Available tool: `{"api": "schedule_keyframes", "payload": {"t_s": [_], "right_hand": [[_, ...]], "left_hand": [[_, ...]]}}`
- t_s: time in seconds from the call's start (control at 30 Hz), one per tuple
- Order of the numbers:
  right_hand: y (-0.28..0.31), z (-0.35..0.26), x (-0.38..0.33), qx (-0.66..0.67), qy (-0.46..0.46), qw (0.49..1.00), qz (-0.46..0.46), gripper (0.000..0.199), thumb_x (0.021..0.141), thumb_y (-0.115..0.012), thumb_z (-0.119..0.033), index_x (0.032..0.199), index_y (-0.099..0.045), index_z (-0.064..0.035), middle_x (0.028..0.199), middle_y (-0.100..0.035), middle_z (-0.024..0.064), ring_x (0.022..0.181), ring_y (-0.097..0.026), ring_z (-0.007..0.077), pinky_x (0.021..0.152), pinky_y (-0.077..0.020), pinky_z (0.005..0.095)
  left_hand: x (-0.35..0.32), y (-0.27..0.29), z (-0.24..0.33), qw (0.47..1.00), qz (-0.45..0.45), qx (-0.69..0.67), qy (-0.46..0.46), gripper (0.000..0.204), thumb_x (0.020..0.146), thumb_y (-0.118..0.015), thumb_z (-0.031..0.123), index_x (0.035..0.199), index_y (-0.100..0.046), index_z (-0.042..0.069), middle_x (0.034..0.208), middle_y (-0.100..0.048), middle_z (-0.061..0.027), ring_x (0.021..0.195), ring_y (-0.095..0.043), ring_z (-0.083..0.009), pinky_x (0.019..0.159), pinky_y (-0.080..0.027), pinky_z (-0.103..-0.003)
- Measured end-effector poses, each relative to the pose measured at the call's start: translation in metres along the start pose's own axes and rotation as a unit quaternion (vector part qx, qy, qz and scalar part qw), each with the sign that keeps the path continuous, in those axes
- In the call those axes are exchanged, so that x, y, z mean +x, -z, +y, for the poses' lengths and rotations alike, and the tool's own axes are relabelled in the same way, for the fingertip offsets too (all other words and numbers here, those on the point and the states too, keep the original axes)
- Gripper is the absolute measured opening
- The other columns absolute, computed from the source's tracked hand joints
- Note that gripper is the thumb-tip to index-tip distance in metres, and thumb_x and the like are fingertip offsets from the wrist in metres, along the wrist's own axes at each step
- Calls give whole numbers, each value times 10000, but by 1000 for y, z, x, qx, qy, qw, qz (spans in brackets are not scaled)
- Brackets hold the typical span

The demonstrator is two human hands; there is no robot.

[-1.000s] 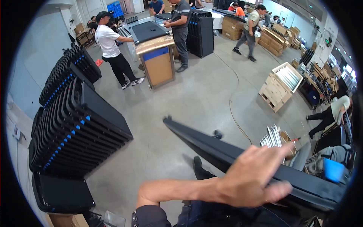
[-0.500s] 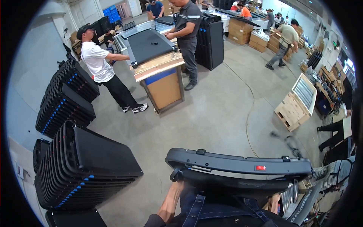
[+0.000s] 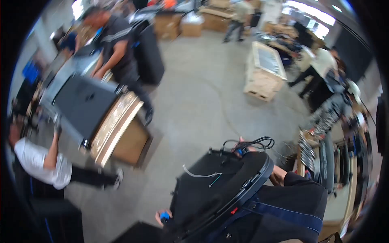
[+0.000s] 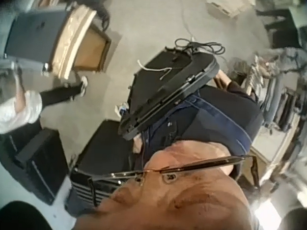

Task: Assembling the console and motor cover components of a treadmill unit on a production line.

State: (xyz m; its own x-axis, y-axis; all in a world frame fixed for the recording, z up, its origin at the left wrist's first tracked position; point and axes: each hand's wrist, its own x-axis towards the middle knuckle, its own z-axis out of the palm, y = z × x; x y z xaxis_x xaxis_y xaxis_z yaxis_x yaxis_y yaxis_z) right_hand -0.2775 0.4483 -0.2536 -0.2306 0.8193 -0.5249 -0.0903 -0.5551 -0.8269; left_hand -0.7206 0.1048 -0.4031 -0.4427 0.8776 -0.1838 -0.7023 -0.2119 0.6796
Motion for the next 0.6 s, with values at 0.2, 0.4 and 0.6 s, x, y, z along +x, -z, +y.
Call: {"api": "schedule_keyframes", "payload": {"t_s": [0.2,0.4,0.6], "right_hand": [[-166,-20,198,20,-2,952,-304,579,1081,-383,-490,787,-672,-84,616,-520,-52,548,-429,85,575,-390,241],[-238,-26,380,3,-132,944,-302,598,1007,-474,-588,882,-675,-40,559,-537,-17,488,-467,104,488,-378,271],[-239,-35,508,-107,220,961,-130,256,923,-598,-265,992,-701,-41,937,-717,117,857,-680,266,793,-550,415]], "left_hand": [[67,21,37,955,220,100,-174,371,1049,-353,337,892,-531,52,634,-526,-119,578,-479,-223,605,-416,-354],[173,-106,60,869,436,-167,-163,305,1020,-494,373,974,-575,82,734,-593,-98,667,-577,-241,677,-491,-365],[296,-39,6,965,237,-108,-24,254,975,-563,361,966,-606,111,932,-652,-57,818,-629,-184,710,-534,-349]]}}
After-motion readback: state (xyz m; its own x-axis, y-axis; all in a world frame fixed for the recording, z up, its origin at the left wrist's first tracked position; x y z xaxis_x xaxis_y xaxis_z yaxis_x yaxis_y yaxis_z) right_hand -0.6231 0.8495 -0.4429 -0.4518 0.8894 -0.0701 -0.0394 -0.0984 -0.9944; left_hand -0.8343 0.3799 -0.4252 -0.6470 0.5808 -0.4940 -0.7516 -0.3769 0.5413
